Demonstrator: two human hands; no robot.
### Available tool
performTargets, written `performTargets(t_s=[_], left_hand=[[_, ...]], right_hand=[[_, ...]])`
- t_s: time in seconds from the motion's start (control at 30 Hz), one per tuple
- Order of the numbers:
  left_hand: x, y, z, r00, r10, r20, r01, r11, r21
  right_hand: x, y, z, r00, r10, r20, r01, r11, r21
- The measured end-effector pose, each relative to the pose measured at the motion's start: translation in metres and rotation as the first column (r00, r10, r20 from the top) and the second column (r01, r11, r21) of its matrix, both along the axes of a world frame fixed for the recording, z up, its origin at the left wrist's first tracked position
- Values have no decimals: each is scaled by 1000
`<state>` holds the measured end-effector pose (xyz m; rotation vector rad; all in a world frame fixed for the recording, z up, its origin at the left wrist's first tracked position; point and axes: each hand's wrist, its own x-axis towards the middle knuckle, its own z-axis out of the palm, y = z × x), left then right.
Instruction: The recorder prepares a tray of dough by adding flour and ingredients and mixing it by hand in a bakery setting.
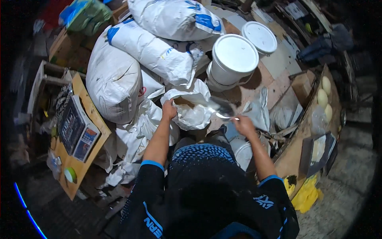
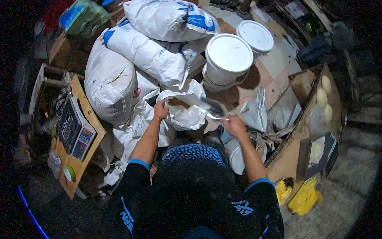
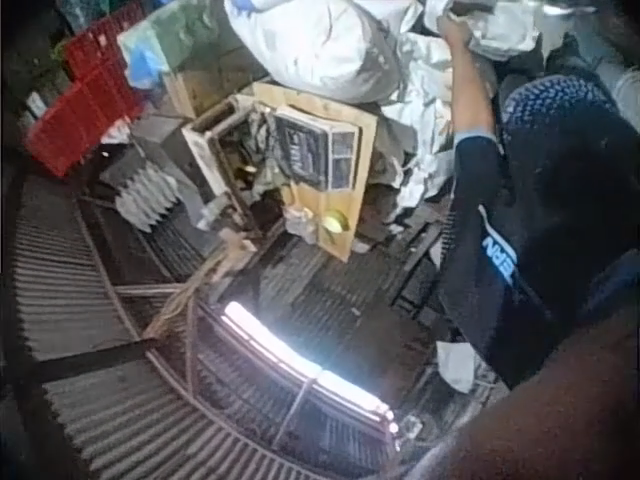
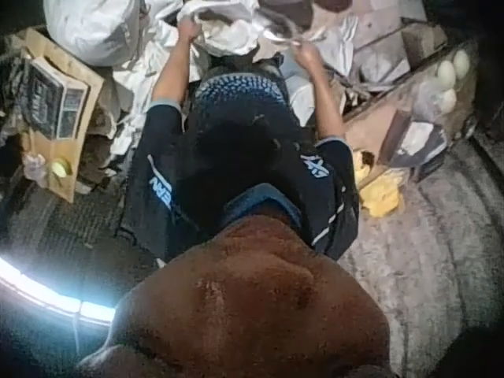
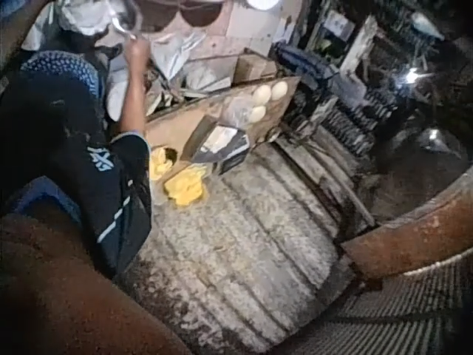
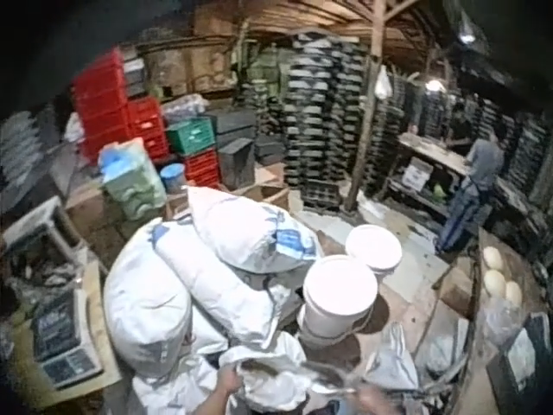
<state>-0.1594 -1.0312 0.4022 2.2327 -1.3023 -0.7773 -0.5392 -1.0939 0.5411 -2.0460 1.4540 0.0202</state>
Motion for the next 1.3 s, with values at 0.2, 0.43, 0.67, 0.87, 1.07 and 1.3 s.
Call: performTargets(t_s=[0.2, 0.43, 0.67, 0.87, 1.07, 1.3], left_hand=[[20, 12, 8, 997, 28, -71, -31, 998, -54], [7, 5, 0, 996, 64, -67, -80, 963, -257], [8, -29, -8, 993, 94, -69, -111, 936, -334], [9, -43, -5, 988, 136, -79, -146, 979, -143], [1, -36, -15, 967, 146, -211, -169, 981, -96], [0, -39, -15, 974, 195, -113, -209, 969, -133]], right_hand=[[142, 16, -108, 932, 229, -282, -226, 973, 46], [220, -28, -304, 883, 280, -377, -262, 960, 100], [252, -47, -397, 990, 107, -87, -111, 993, -38], [263, -47, -456, 997, 64, -31, -65, 997, -30], [271, -42, -507, 999, 14, 40, -12, 999, -35], [253, -43, -506, 994, -27, 107, 33, 998, -55]])
